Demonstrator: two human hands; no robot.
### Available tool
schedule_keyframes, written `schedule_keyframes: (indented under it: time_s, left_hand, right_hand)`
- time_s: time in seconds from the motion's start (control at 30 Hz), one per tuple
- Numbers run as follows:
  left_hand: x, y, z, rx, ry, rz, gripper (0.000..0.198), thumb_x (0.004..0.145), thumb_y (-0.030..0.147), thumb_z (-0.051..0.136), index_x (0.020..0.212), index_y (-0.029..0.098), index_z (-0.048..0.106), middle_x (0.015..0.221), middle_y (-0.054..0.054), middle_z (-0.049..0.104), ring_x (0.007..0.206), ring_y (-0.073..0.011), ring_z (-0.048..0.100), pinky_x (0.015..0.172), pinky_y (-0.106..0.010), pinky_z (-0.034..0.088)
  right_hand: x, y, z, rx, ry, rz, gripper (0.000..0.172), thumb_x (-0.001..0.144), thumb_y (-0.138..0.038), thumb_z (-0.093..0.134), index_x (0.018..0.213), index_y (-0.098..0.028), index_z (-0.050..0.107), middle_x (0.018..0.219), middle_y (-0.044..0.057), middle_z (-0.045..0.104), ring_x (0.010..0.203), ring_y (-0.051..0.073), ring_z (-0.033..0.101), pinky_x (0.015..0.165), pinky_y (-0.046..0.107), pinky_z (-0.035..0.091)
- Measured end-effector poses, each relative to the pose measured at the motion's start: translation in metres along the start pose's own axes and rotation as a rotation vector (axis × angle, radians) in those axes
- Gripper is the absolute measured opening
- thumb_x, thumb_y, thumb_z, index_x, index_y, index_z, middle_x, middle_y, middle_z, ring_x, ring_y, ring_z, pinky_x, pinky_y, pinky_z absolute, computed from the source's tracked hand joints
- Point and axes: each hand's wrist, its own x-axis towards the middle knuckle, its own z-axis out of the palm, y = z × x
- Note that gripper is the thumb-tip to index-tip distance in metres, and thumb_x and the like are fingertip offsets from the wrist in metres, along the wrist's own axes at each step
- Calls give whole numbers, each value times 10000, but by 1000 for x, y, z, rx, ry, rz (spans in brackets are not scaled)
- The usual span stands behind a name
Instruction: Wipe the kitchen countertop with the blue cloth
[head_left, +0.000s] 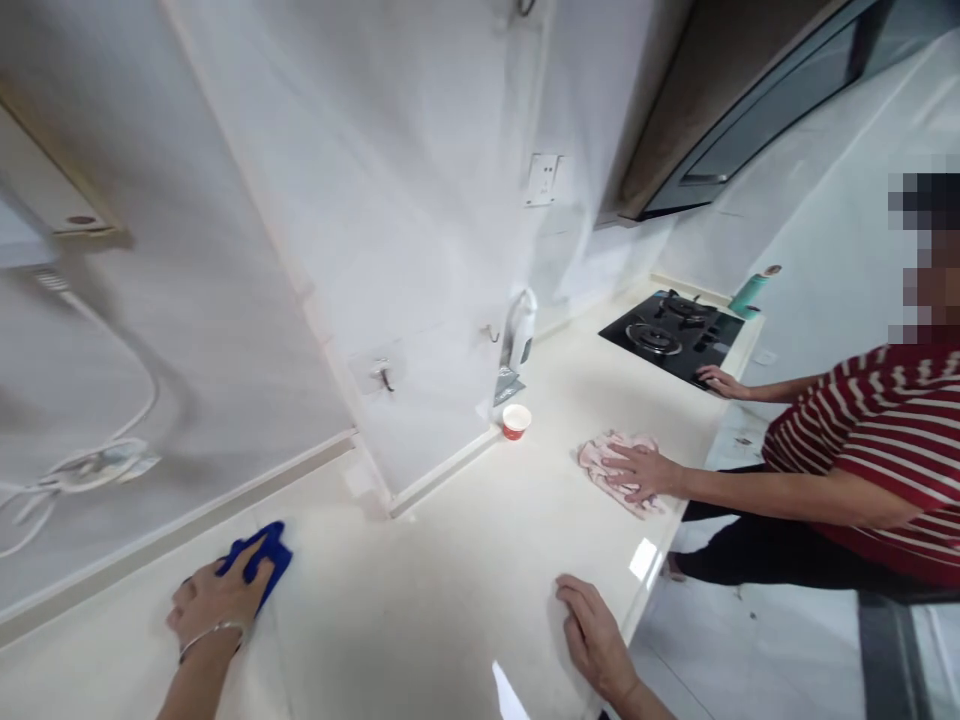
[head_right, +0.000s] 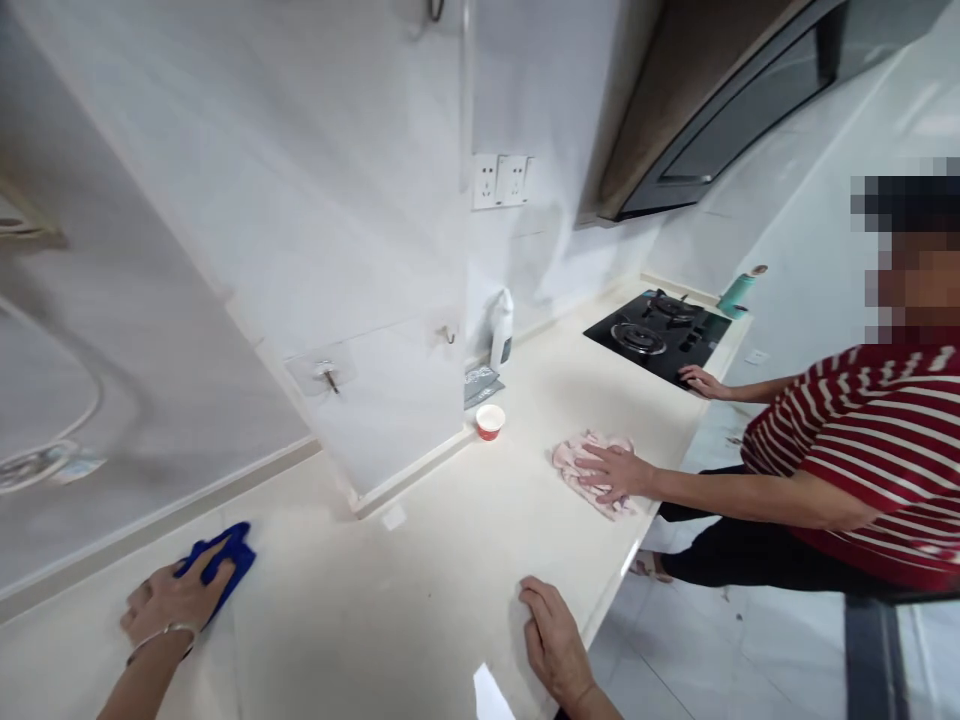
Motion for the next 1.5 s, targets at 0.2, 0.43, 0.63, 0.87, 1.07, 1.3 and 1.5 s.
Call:
schedule_keyframes:
  time_s: [0.2,0.43,0.63,0.87,1.07,1.3,1.5]
  left_hand:
    - [-105,-1,-14,-58,-71,205,535,920,560,359,1352,386,624,1287,-117,597,1215,-338,527,1000,-501,451]
    - [-286,-13,-33,-181,6,325,418,871,312,574,1252,439,690,1152,-80,619,1148,-271,525,971,-432,464]
    - [-410,-45,-19,-206,22,348,537,811,276,642,1292,515,639,1111,-95,630,1094,-307,560,891,-494,523]
    - [-370,-43,-25,-116,98,170,380,916,393,545,1262,394,702,1049,-135,623,972,-299,551,811,-465,499]
    - [-257,-40,-25,-120,46,112,396,928,469,513,1240,346,723,1086,-147,606,1016,-304,519,861,-443,435]
    - [-159,-12,-22,-147,24,91,468,939,499,447,1294,313,687,1164,-170,577,1093,-340,471,920,-482,387]
    - [-176,-10,-34,-153,-10,80,445,935,449,457,1295,322,685,1181,-164,583,1091,-329,465,927,-464,384]
  right_hand:
    - [-9,13,1,0,-2,-36,413,878,-83,442,1224,-242,601,1248,106,662,1158,249,648,974,471,604]
    - [-23,34,3,7,-42,-91,328,930,-195,472,1240,-228,574,1285,120,636,1150,271,634,992,519,564]
    - [-20,24,-4,-8,-44,-106,315,916,-195,476,1211,-213,584,1261,125,639,1127,270,634,991,505,550]
    - [-20,22,-8,-68,-82,-96,333,908,-209,479,1226,-204,577,1266,136,638,1129,290,617,983,509,537]
    - [-21,22,-9,-122,-97,-76,321,902,-217,489,1209,-201,581,1255,141,644,1102,287,620,945,473,543]
    - [-20,20,-7,-105,-87,-67,321,909,-203,473,1213,-205,575,1249,137,641,1128,280,615,962,481,543]
    - [-17,21,-8,-58,-72,-105,341,906,-189,464,1226,-201,580,1243,142,632,1134,281,604,951,489,552]
